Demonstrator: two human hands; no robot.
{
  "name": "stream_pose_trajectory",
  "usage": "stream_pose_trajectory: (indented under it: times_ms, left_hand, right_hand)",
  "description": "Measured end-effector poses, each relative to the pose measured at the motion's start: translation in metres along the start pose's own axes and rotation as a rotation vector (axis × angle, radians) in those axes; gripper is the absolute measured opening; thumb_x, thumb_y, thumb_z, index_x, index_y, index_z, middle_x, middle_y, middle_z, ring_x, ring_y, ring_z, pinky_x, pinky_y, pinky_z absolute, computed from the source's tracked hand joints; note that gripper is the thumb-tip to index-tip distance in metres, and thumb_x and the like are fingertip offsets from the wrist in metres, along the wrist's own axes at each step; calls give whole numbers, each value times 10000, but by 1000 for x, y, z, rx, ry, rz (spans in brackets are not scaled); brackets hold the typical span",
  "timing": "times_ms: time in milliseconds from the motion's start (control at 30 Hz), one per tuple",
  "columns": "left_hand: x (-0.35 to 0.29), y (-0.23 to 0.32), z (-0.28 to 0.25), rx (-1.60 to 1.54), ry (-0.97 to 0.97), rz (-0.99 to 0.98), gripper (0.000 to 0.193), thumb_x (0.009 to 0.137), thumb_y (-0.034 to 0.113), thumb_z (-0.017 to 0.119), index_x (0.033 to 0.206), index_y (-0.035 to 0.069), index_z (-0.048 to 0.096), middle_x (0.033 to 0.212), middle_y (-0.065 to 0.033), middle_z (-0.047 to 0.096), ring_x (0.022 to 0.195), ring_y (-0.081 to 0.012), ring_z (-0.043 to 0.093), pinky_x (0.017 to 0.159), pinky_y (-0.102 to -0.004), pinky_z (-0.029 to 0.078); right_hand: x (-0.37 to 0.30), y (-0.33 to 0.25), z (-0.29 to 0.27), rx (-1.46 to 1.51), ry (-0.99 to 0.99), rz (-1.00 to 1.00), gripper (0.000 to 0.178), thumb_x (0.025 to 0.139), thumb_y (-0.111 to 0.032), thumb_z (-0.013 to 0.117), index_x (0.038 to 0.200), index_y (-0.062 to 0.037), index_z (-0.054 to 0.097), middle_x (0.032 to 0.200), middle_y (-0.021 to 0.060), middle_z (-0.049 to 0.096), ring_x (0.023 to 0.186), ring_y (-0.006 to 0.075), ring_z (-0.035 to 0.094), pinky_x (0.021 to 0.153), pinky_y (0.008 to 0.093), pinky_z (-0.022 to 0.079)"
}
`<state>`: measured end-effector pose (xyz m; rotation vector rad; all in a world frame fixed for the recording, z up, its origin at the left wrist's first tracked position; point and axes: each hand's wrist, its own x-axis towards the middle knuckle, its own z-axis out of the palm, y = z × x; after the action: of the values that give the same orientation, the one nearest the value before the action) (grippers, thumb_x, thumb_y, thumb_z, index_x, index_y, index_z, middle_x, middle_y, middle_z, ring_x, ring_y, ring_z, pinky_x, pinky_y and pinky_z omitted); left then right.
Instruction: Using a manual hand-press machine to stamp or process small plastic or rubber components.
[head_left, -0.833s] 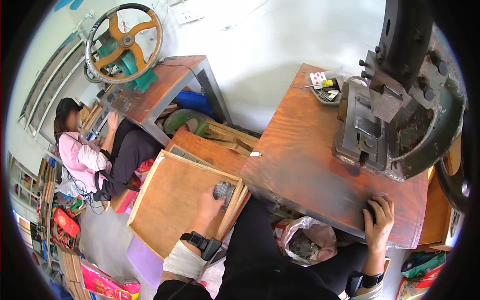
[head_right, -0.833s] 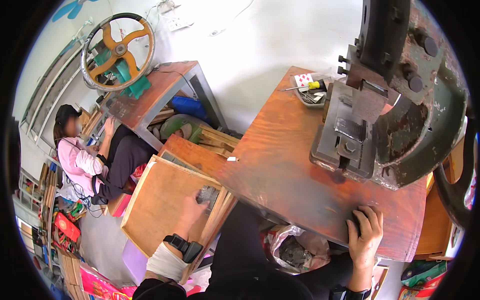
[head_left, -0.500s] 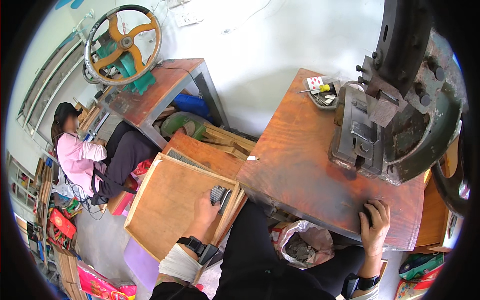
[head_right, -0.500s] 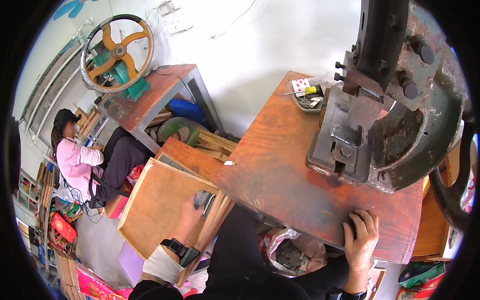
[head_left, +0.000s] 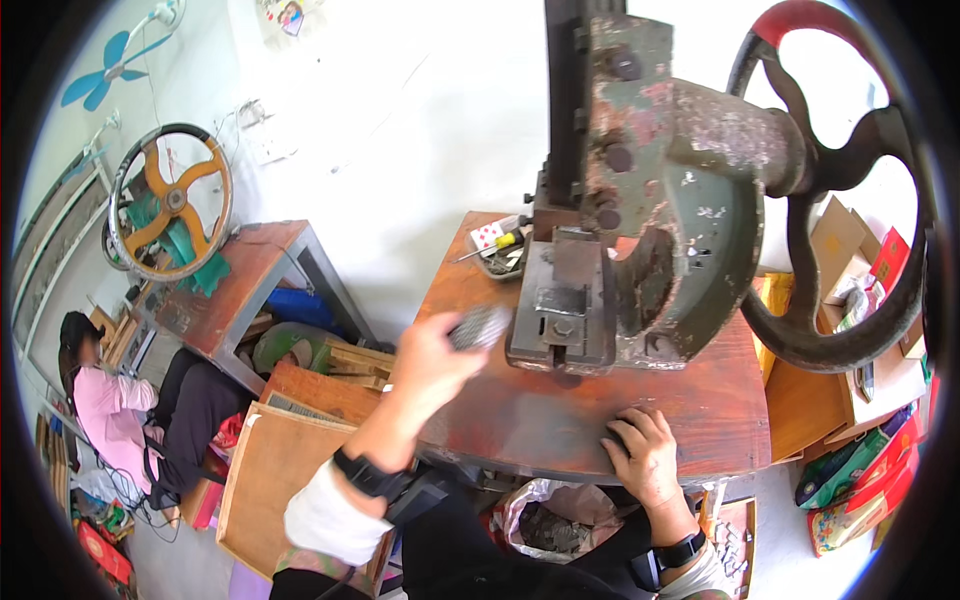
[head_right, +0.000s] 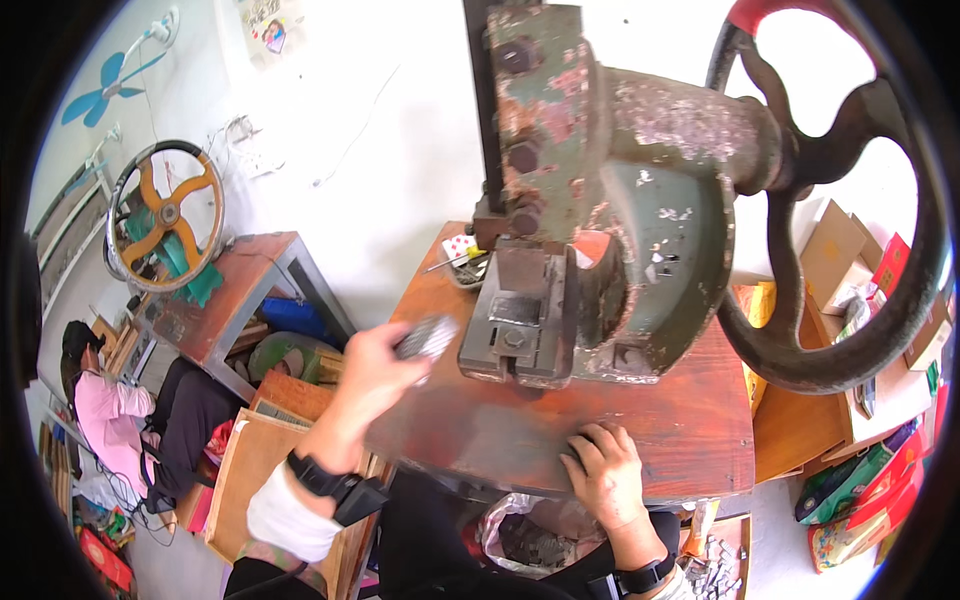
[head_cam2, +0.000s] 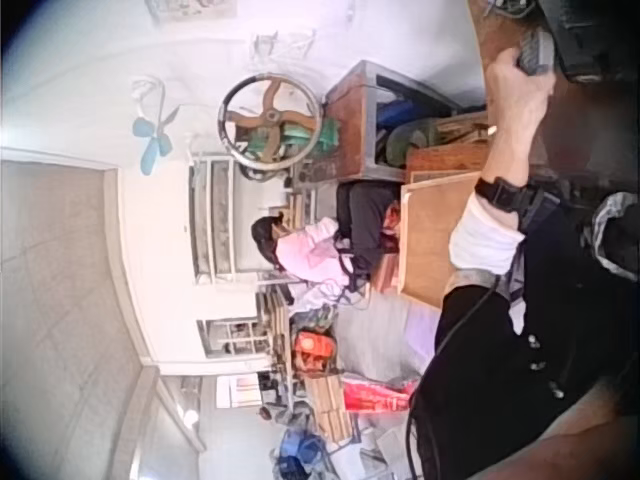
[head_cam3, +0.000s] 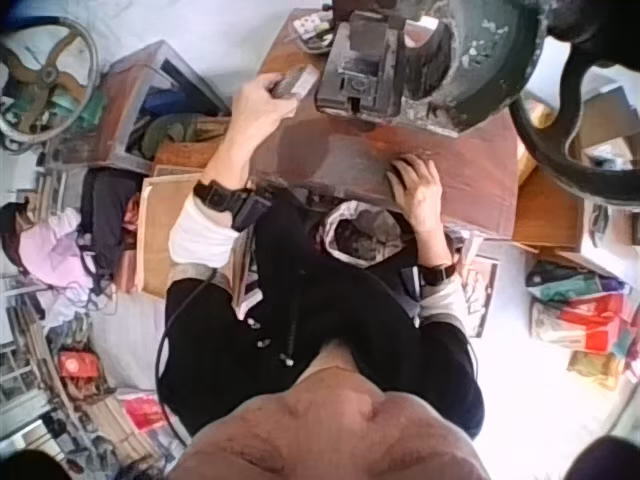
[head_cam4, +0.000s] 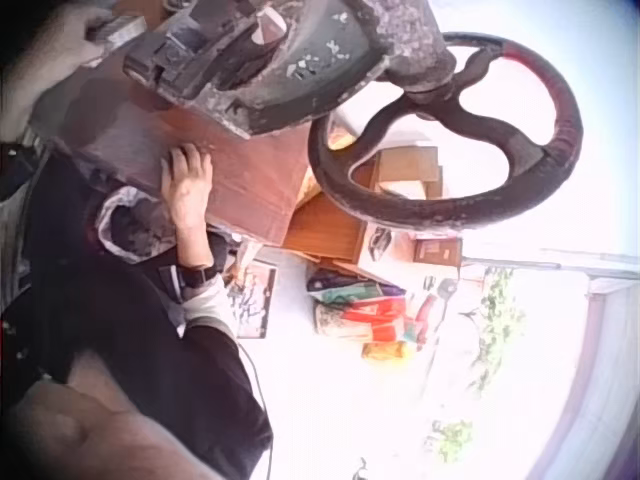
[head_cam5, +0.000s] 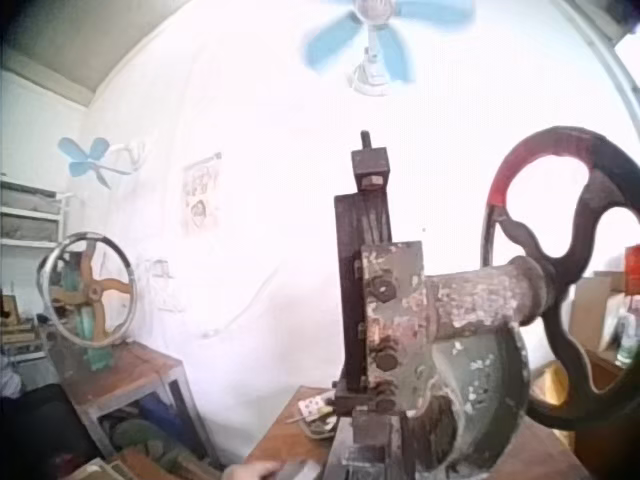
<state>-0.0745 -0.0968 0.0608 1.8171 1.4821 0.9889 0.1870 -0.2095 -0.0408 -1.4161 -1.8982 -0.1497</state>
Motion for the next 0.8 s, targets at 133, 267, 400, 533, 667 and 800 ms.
stream_pose_trajectory:
  times_ms: [133,267,400,533,667,800]
  left_hand:
    - [46,36,56,226,66,160,302,676,177,700,896,-28,677,731,-172,669,677,-249,665,643,-351,506]
    - [70,39,85,219,125,235,324,666,217,723,905,3,678,794,-188,672,775,-319,653,710,-384,502]
    - [81,42,89,1,-50,212,340,681,229,729,948,27,671,851,-197,672,826,-342,643,739,-381,498]
    - [81,30,65,-678,-325,103,374,743,5,559,1112,-20,614,903,-120,680,834,-192,644,762,-333,495]
    - [93,-9,79,-117,-36,265,267,840,-9,512,1078,-1,633,972,-68,675,894,-122,593,811,-270,453]
    - [85,2,85,-276,-104,372,278,846,-17,493,1068,43,649,942,-63,683,888,-124,597,807,-276,453]
  right_hand:
    - [-1,-1,-2,32,2,-17,247,649,-118,733,874,-56,652,946,91,614,909,295,569,794,387,481]
    - [-1,2,-2,34,5,-37,247,655,-128,730,879,-56,655,945,85,609,931,292,566,794,388,481]
    - [1,2,-6,73,28,-19,254,633,-68,738,869,-29,654,928,108,618,891,320,576,792,398,489]
    - [10,4,-8,149,81,-28,255,648,-45,734,889,-22,653,948,121,615,900,327,574,793,405,487]
    - [75,-6,-5,215,214,-64,328,683,-63,739,979,6,616,993,165,604,941,359,555,818,429,475]
    - [135,-2,30,121,256,36,563,657,-189,788,1110,57,562,1108,219,576,1031,395,526,890,443,449]
